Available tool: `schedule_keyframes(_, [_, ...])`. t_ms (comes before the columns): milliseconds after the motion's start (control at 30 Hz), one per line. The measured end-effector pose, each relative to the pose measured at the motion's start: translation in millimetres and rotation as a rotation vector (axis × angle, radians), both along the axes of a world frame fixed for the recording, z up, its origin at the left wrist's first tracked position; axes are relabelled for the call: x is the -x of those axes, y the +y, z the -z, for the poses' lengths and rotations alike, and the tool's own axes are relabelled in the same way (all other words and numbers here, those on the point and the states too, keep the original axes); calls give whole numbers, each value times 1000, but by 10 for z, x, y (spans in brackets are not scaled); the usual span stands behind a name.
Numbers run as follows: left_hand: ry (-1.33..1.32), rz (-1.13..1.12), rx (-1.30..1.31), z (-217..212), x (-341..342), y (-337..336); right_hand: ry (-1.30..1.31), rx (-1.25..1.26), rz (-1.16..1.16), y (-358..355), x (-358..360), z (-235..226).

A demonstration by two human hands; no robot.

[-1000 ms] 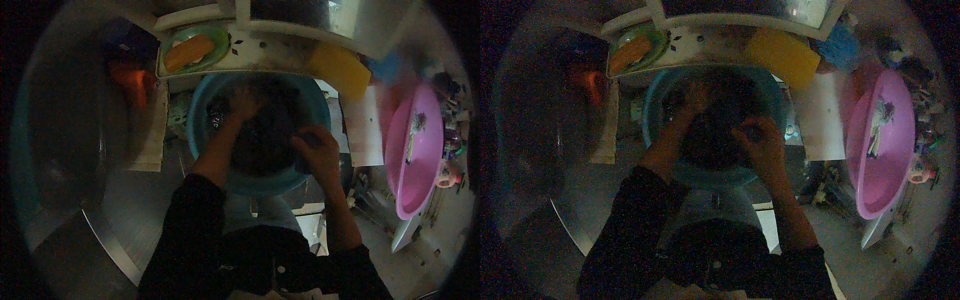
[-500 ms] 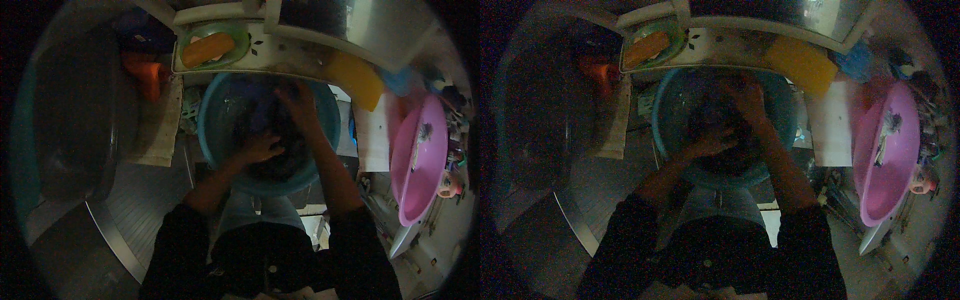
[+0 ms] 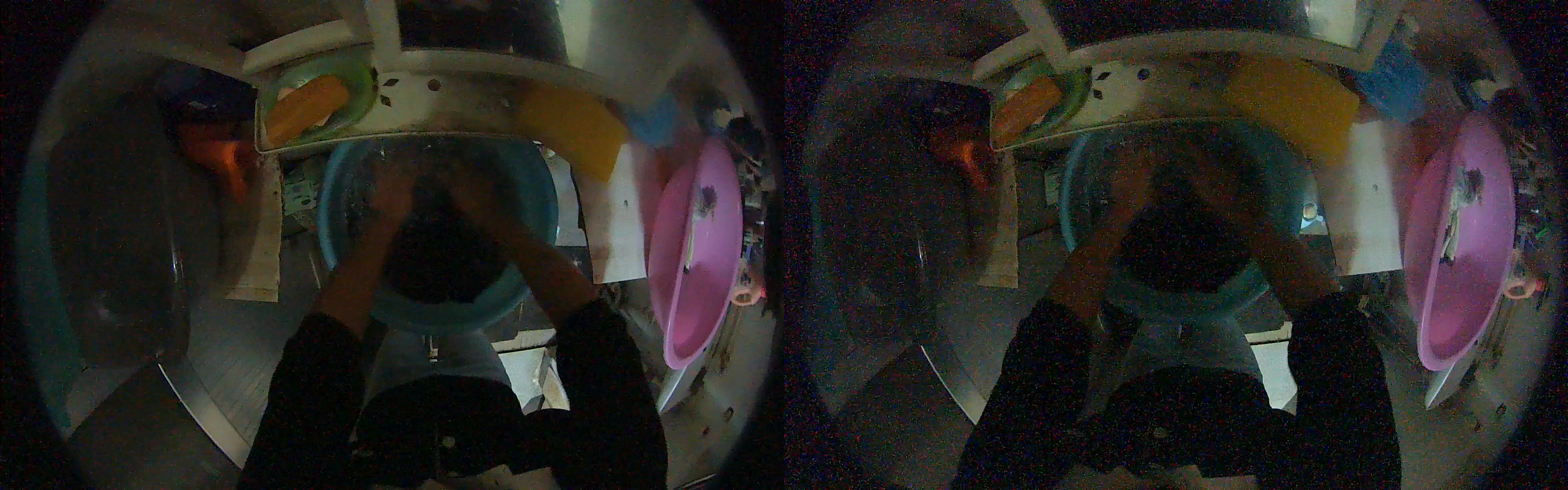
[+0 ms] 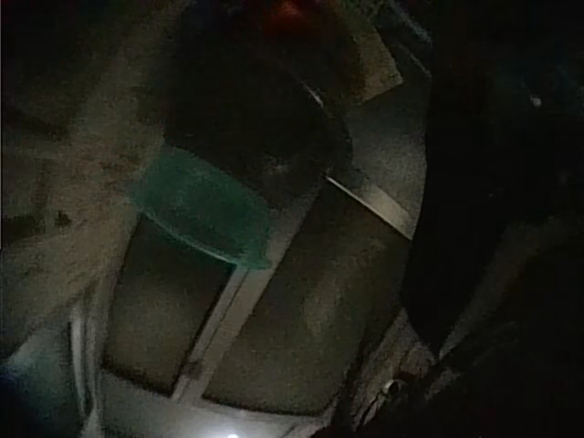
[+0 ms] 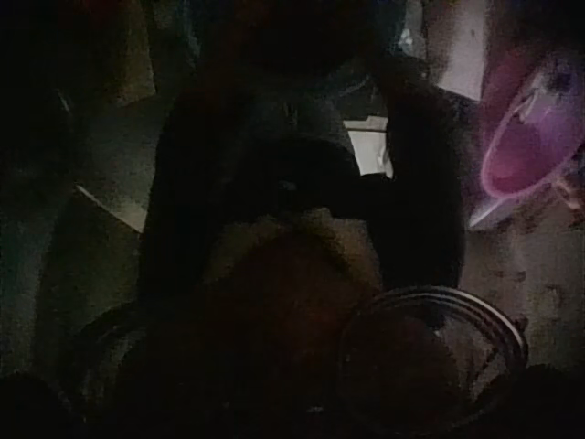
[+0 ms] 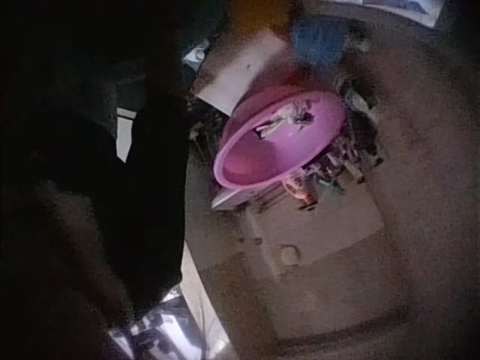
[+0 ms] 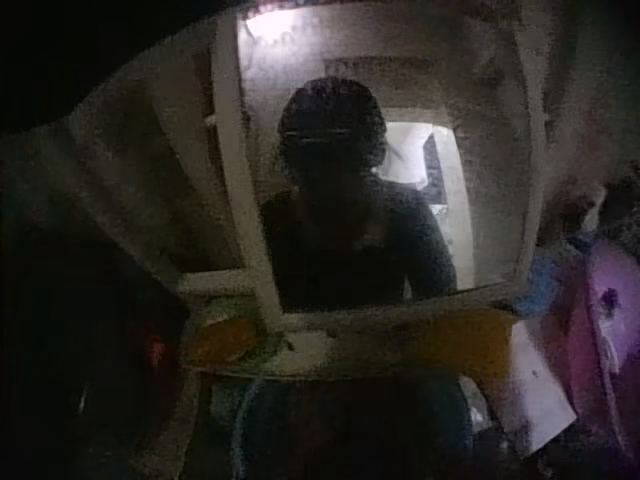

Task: The person hand-washes dark garments in a blue basin filled with soapy water, repeatedly scrubbing and rinsing each item. After washing, the person transfers the wet clothes into a pink basin and then pours the soapy water from the blue basin into a sink.

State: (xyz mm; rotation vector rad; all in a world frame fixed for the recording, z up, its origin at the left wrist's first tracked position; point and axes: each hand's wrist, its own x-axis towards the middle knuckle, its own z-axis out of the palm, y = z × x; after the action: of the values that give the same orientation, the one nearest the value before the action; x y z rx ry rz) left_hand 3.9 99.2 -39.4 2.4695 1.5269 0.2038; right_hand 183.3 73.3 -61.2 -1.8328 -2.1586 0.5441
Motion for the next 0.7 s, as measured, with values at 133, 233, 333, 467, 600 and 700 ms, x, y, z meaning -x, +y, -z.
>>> schedule_keyframes(133, [-323, -307, 144, -205, 52, 1, 190, 48, 64, -11, -97, -280])
schedule_keyframes(233, [-942, -506, 611, -571, -81, -3, 221, -223, 40, -154, 179, -829])
schedule_keyframes(333, [-1581, -581, 1068, -912, -185, -68, 475, -68, 92, -441, 635, -1394])
schedule_keyframes(467, [-1885, -453, 1295, -1032, -193, -185, 458, -27, 128, -463, 1011, -1661])
schedule_keyframes(600, [-2001, -757, 1339, -744, -275, -194, 232, 123, 196, -112, 1003, -1429])
schedule_keyframes(700, [-2007, -963, 1311, -513, -276, -158, 234, 217, 241, 227, 675, -1117])
